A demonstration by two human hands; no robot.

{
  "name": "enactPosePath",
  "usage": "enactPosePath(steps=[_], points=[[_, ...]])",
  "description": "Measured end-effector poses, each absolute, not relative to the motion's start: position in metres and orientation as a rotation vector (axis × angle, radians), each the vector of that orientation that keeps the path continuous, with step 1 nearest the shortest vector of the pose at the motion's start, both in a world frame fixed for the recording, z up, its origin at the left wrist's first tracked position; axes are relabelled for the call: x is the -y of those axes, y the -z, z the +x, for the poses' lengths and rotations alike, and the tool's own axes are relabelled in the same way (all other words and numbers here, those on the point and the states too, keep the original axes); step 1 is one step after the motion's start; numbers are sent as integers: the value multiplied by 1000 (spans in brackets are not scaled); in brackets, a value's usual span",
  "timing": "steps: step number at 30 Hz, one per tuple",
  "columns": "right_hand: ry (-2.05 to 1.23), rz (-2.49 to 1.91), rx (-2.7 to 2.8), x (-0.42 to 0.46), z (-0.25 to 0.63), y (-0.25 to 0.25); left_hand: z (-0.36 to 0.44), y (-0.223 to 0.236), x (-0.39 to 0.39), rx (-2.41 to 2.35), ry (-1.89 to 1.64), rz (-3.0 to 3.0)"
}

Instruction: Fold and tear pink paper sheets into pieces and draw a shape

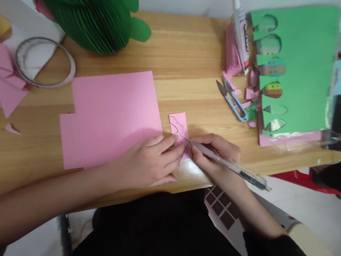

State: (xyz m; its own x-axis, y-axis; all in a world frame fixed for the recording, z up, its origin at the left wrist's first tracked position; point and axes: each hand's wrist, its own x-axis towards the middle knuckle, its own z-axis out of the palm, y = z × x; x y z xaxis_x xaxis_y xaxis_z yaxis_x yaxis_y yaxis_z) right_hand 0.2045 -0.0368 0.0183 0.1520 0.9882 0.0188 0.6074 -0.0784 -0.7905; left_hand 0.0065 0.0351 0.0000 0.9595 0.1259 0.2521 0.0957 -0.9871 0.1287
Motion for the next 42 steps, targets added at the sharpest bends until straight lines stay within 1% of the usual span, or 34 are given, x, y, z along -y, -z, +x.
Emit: enactPosePath(steps=[8, 19, 33, 42], points=[[-817, -1686, 1581, 24, 211, -20, 6, 0, -35, -175, -381, 3002], [-1095, -1643, 1610, 6, 219, -27, 7, 0, -35, -183, -373, 3002], [-989, -1747, 1620, 13, 217, -30, 7, -1, -35, -180, -359, 2979], [-942, -1726, 1598, 21, 217, -29, 6, -3, -36, -180, -334, 2996]])
